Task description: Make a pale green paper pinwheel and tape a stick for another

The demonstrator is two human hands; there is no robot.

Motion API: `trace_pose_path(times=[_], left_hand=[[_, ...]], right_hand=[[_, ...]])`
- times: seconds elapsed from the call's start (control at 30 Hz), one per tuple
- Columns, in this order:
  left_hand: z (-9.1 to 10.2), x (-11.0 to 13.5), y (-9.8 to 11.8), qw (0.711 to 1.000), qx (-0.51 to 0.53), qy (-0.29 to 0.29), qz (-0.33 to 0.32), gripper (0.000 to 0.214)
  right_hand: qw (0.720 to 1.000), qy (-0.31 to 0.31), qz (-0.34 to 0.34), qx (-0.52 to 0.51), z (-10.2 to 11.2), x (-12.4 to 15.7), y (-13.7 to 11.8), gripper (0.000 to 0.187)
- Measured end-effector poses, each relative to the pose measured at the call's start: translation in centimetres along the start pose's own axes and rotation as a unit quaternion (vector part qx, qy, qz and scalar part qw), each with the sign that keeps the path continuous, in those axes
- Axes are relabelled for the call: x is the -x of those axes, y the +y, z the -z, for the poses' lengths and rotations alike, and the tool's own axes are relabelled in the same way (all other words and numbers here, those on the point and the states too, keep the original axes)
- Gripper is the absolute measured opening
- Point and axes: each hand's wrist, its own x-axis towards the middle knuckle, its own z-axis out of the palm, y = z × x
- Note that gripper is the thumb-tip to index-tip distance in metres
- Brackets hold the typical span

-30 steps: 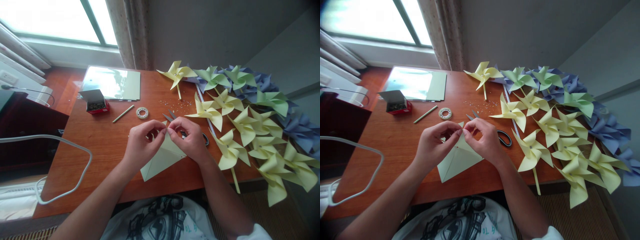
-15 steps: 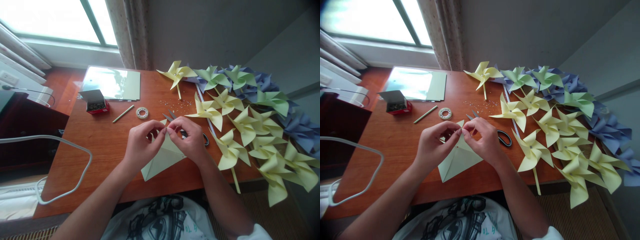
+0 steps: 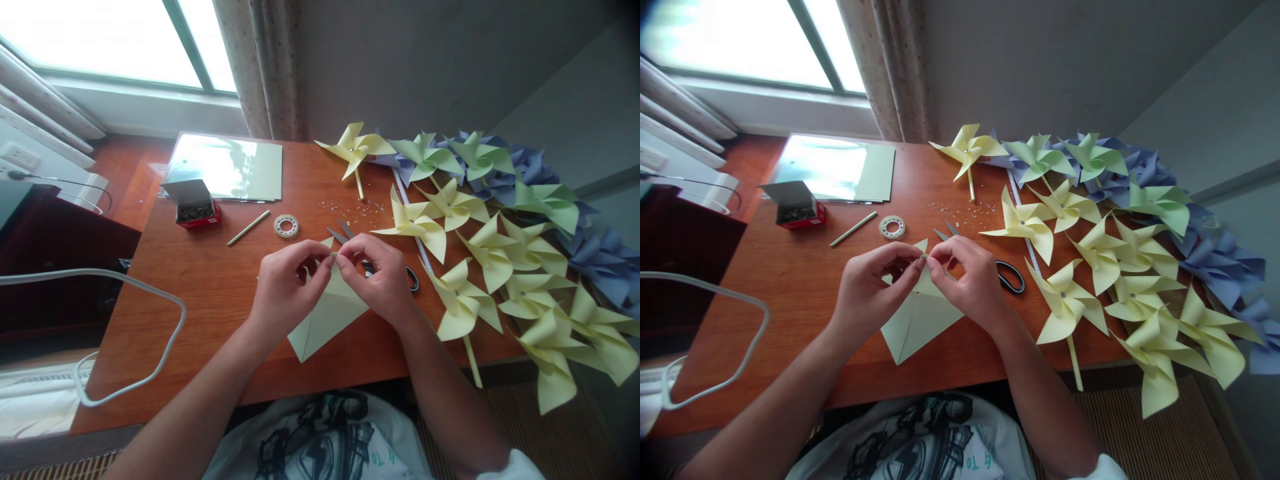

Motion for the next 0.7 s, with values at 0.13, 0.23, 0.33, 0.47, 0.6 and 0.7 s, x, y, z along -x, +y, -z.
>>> trace_pose_path(times=[0.13, 0.23, 0.33, 0.47, 0.6, 0.7], left_hand=[[0.06, 0.05, 0.24, 0.999, -0.045, 0.017, -0.024, 0.005], [0.11, 0.07, 0.35, 0.997, -0.067, 0.03, -0.036, 0.006], [0.12, 0.08, 0.34, 0.995, -0.08, 0.039, -0.043, 0.007], [0.07, 0.1, 0.31, 0.994, -0.085, 0.047, -0.044, 0.006], [0.1, 0.1, 0.26, 0.999, -0.031, 0.036, -0.011, 0.005], [0.11, 0.1, 0.25, 0.999, -0.023, 0.032, -0.005, 0.006]], right_hand=[[0.997, 0.021, 0.051, 0.05, -0.25, 0.06, 0.12, 0.012], [0.99, 0.04, 0.101, 0.095, -0.54, 0.22, 0.31, 0.012], [0.982, 0.054, 0.135, 0.123, -0.78, 0.39, 0.49, 0.012], [0.98, 0.06, 0.136, 0.13, -0.86, 0.49, 0.48, 0.013], [0.987, 0.063, 0.101, 0.109, -0.8, 0.46, 0.22, 0.012], [0.988, 0.062, 0.093, 0.106, -0.81, 0.4, 0.1, 0.012]])
